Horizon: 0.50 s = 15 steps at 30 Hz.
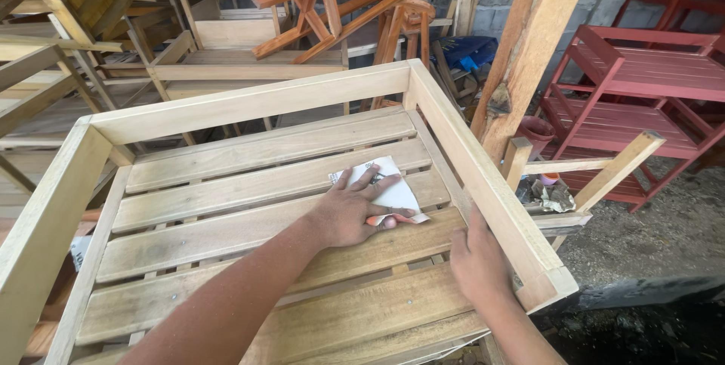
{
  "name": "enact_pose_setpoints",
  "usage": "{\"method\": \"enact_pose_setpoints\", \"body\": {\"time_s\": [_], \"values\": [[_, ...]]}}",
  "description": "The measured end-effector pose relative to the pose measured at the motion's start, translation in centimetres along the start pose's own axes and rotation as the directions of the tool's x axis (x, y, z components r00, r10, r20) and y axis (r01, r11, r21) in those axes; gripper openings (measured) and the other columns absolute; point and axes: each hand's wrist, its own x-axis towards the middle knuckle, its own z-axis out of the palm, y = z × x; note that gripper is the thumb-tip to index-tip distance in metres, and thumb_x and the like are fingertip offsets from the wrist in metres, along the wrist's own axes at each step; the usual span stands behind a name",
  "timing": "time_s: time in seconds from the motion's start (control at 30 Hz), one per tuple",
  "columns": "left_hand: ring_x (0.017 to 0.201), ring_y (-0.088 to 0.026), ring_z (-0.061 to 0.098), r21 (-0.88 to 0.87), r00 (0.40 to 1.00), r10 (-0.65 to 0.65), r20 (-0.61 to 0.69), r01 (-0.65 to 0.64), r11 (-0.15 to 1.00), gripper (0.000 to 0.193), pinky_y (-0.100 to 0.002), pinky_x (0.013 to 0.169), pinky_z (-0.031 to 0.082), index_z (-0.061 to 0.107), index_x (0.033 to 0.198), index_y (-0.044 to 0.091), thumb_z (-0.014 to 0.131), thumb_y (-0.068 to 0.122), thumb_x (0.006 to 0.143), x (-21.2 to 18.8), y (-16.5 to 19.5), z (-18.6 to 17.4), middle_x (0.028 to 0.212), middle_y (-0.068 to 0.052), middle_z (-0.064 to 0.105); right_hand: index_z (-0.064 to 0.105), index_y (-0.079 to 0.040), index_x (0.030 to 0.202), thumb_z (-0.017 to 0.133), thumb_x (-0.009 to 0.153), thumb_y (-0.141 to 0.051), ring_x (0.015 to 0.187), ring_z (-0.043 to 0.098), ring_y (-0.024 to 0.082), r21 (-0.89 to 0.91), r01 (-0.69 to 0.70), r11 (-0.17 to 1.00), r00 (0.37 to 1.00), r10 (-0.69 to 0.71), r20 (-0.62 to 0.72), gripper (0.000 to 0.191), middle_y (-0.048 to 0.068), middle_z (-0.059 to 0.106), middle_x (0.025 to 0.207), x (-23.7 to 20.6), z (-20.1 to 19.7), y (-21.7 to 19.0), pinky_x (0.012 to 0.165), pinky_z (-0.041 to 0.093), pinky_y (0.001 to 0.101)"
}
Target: The person sands the slatted top and frame of an unfinished wooden furniture piece using a sheet of sandpaper, rubbing it back and forth across the wooden slats and rails while steadying the frame with the other hand.
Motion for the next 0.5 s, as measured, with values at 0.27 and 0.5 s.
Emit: {"method": "enact_pose_setpoints", "body": {"time_s": [0.27,0.5], "values": [[0.157,-0.027,-0.001,0.046,1.000,0.004,-0.031,-0.003,0.999,0.043,-0.060,0.123,-0.003,0.047,0.140,0.061,0.030,0.054,0.101,1.6,2.3,-0.4,0.171,0.006,0.007,0.018,-0.003,0.159,0.055,0.089,-0.020,0.098,0.064,0.051,-0.005,-0.015,1.000,0.999,0.015,0.033,0.081,0.035,0.066,0.108,-0.3,-0.8,-0.5,0.095,0.047,0.0563],[0.159,-0.023,0.002,-0.005,0.989,-0.136,0.063,0.136,0.991,0.044,-0.061,0.127,-0.002,0.051,0.138,0.059,0.029,0.054,0.101,-1.7,1.0,-2.0,0.170,0.010,0.012,0.015,-0.002,0.160,0.059,0.088,-0.023,0.097,0.066,0.051,-0.102,-0.013,0.995,0.999,0.018,0.049,0.086,0.036,0.068,0.105,0.0,-0.8,-0.9,0.095,0.050,0.0553]]}}
